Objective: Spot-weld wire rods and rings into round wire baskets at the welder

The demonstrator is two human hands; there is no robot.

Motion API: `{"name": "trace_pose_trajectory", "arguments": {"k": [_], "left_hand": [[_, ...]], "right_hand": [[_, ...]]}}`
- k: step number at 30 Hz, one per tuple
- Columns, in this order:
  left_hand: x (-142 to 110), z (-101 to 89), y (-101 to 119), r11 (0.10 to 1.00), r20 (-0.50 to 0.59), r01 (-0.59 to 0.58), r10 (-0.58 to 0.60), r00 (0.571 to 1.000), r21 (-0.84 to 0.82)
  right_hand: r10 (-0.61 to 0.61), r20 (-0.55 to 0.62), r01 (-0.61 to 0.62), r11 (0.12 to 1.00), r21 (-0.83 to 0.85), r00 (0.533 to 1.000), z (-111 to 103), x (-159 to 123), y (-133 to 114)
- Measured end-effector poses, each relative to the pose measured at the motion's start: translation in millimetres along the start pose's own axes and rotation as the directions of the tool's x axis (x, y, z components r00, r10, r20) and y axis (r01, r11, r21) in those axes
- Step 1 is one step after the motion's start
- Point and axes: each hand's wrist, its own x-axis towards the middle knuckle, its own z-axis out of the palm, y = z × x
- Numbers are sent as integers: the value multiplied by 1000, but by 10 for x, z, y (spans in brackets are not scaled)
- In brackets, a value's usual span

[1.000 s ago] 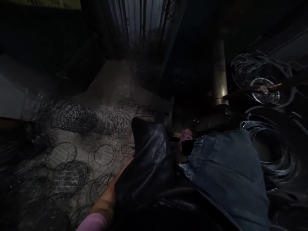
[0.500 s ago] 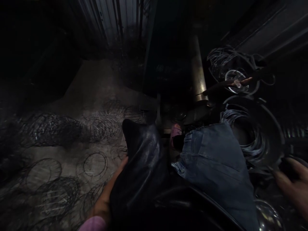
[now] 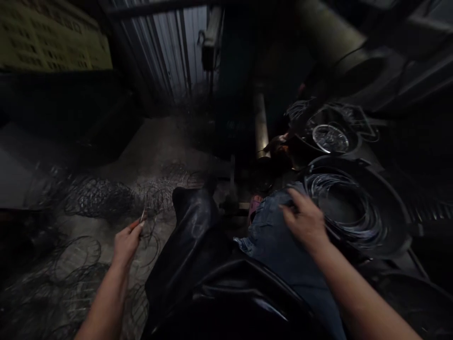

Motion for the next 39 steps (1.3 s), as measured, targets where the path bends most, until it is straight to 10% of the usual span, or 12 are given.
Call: {"name": "trace_pose_trajectory", "arguments": {"k": [2,4,8,10,15,20,24,30,39], "left_hand": [[-165,-119,463,987,-154,-130,143,978,92],[-382,-146,1014,900,-44,-397,411,911,181],[-793,-25,1997,618,344,-786,733,587,24],[-867,64,2295,609,416,-780,752,511,-143],[-613,368,2402,770,242,-576,635,734,-274],[-399,757,2108,835,260,-490,545,797,-250],[-401,867,2035,791,236,-592,612,755,-155],[-349,790,2235,721,251,-691,660,708,56],[-244,835,2651,675,420,-734,645,638,79]], "right_hand": [[-90,39,81,981,177,995,51,80,-293],[-209,55,186,943,277,976,16,146,-554],[-438,-45,430,850,303,898,-259,181,-856],[-449,-55,440,831,341,892,-379,120,-826],[-53,40,18,795,606,998,-354,-174,-322],[250,267,-363,536,762,931,-201,-390,91],[270,370,-457,481,748,889,-180,-406,187],[150,239,-230,905,358,960,-231,-263,134],[10,273,-51,989,142,962,-305,-233,-52]]}}
